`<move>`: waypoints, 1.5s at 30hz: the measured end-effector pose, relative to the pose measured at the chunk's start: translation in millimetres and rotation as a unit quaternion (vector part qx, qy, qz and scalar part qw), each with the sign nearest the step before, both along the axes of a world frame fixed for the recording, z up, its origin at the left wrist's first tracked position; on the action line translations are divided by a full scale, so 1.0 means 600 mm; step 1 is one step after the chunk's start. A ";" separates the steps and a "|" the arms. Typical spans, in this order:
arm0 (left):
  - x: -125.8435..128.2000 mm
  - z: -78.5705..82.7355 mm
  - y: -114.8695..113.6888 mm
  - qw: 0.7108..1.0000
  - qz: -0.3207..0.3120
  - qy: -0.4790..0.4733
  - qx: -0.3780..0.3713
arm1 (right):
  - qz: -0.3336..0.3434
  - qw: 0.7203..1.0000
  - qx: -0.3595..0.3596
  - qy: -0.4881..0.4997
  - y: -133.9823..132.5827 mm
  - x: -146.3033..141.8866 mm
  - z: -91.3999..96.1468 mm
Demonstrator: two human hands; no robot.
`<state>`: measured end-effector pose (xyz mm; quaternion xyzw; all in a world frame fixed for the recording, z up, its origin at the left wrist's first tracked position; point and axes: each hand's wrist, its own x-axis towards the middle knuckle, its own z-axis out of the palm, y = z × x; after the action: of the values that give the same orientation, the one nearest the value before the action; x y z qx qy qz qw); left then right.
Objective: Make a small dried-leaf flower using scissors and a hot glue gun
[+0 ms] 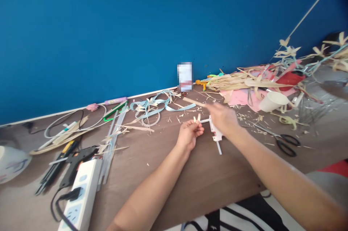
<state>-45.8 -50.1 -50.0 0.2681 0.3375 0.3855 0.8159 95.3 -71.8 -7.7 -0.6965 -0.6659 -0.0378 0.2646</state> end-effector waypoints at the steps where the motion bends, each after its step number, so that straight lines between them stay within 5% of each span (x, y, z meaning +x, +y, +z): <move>1: 0.000 0.000 -0.002 1.000 0.000 0.001 0.002 | -0.036 0.995 0.023 0.088 0.006 0.011 0.009; 4: 0.001 0.001 -0.005 1.000 0.003 -0.001 0.009 | -0.056 0.967 0.025 0.247 0.011 0.025 0.032; 6: 0.001 0.003 -0.005 1.000 0.009 -0.004 0.016 | -0.008 0.953 -0.047 0.299 0.002 0.014 0.037; 9: 0.000 0.003 -0.003 1.000 0.013 -0.010 0.021 | 0.043 0.890 -0.167 0.422 -0.017 -0.019 0.023; 11: -0.001 0.003 -0.002 1.000 0.006 -0.017 0.024 | 0.038 0.874 -0.167 0.456 -0.022 -0.036 0.007; 17: 0.000 0.004 -0.007 0.999 -0.022 -0.027 0.024 | 0.026 0.901 -0.104 0.420 -0.014 -0.037 -0.014; 23: -0.001 0.005 -0.008 0.998 -0.035 -0.055 0.002 | 0.053 0.988 0.052 0.134 -0.028 -0.019 0.001; 33: -0.007 0.019 -0.006 0.984 -0.142 -0.104 -0.035 | 0.162 0.978 0.041 -0.125 -0.025 0.003 -0.014; 37: -0.005 0.018 -0.009 0.991 -0.114 -0.067 0.016 | 0.165 0.984 0.012 -0.070 -0.022 0.000 -0.013; 40: -0.001 0.014 -0.011 0.993 -0.083 -0.050 0.062 | 0.081 0.992 -0.035 0.091 -0.016 0.006 -0.005; 42: 0.001 0.010 -0.013 0.994 -0.063 -0.035 0.086 | 0.048 0.975 -0.110 0.188 -0.013 0.013 0.004; 45: 0.004 0.004 -0.013 0.992 -0.055 -0.010 0.109 | 0.093 0.946 -0.225 0.215 -0.015 0.017 0.019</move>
<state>-43.6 -58.1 -47.5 0.3699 0.2693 0.3771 0.8053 105.4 -80.8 3.4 -0.6646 -0.6460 0.2883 0.2407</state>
